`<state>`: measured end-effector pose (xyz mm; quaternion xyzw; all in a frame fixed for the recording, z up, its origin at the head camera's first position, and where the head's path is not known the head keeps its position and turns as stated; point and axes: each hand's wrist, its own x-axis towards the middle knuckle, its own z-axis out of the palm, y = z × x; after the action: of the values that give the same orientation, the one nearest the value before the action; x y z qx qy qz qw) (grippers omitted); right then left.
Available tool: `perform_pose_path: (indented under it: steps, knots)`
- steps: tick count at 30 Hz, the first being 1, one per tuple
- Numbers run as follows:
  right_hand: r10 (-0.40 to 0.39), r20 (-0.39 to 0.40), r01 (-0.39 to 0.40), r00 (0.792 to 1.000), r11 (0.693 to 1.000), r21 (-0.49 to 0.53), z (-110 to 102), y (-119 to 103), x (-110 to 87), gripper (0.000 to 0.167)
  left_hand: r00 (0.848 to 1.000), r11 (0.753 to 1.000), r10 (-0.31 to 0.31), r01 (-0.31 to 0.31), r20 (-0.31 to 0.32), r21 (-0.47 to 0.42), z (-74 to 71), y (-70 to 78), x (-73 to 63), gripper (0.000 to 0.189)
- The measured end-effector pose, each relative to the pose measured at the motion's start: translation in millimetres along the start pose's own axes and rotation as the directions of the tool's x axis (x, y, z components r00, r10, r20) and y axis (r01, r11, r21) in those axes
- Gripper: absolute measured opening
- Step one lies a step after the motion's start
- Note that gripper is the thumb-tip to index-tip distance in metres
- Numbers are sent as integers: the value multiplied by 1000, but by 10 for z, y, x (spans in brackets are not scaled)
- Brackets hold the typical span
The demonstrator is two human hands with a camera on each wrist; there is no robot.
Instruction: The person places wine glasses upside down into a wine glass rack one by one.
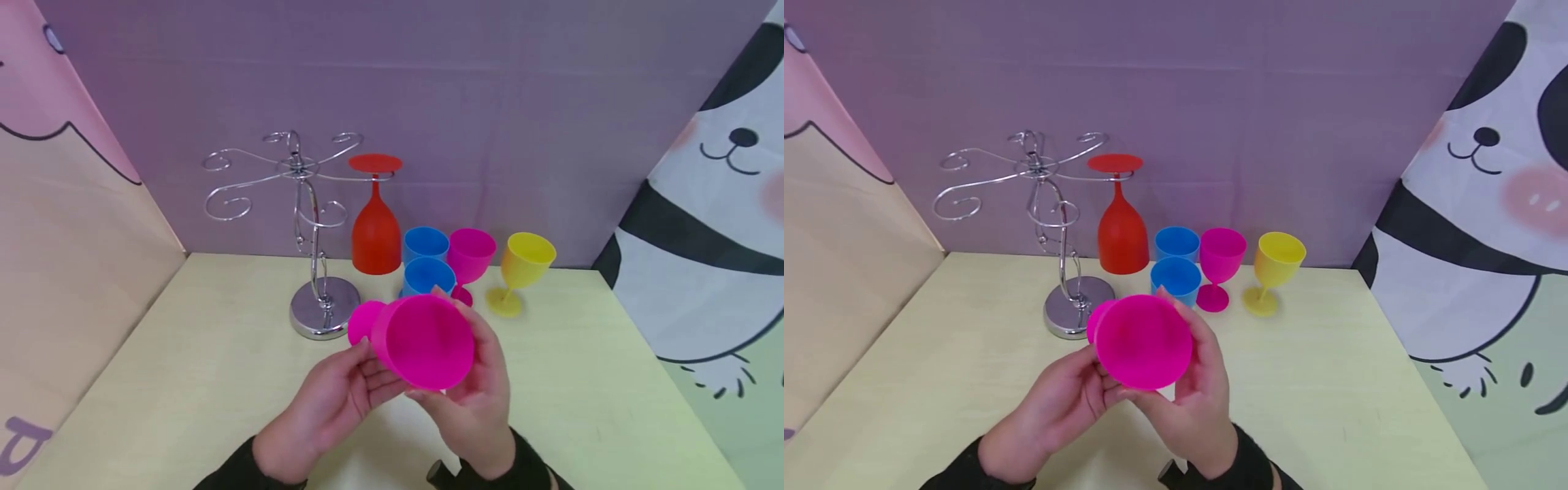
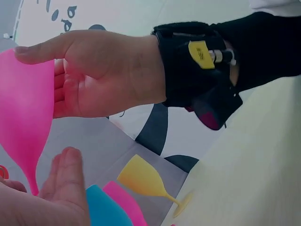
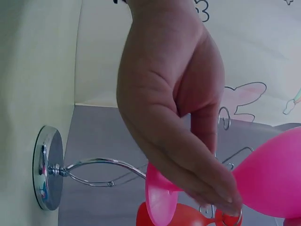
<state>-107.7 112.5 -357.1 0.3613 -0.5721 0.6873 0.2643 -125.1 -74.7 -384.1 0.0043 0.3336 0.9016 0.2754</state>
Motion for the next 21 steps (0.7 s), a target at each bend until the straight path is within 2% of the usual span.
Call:
perform_pose_path:
  steps: [7, 10, 14, 17, 21]
  knots:
    - [133, -61, -132, 989, 991, 17, 109, 23, -109, 78, 991, 996, 84, -84, -101, -1, 22, 3, 3, 50]
    - [218, -100, -220, 971, 976, -8, 178, 7, -165, 79, 979, 992, 126, -125, -158, 15, 26, 2, 6, 48]
    - [313, -138, -317, 940, 949, -3, 258, -22, -210, 81, 956, 984, 181, -177, -232, 39, 31, 19, 11, 44]
    - [340, -148, -339, 929, 940, 30, 288, -27, -219, 80, 942, 975, 221, -213, -251, 59, 24, 46, 7, 43]
    - [338, -136, -335, 931, 941, 48, 313, -21, -224, 79, 939, 972, 233, -228, -252, 50, 0, 64, -3, 43]
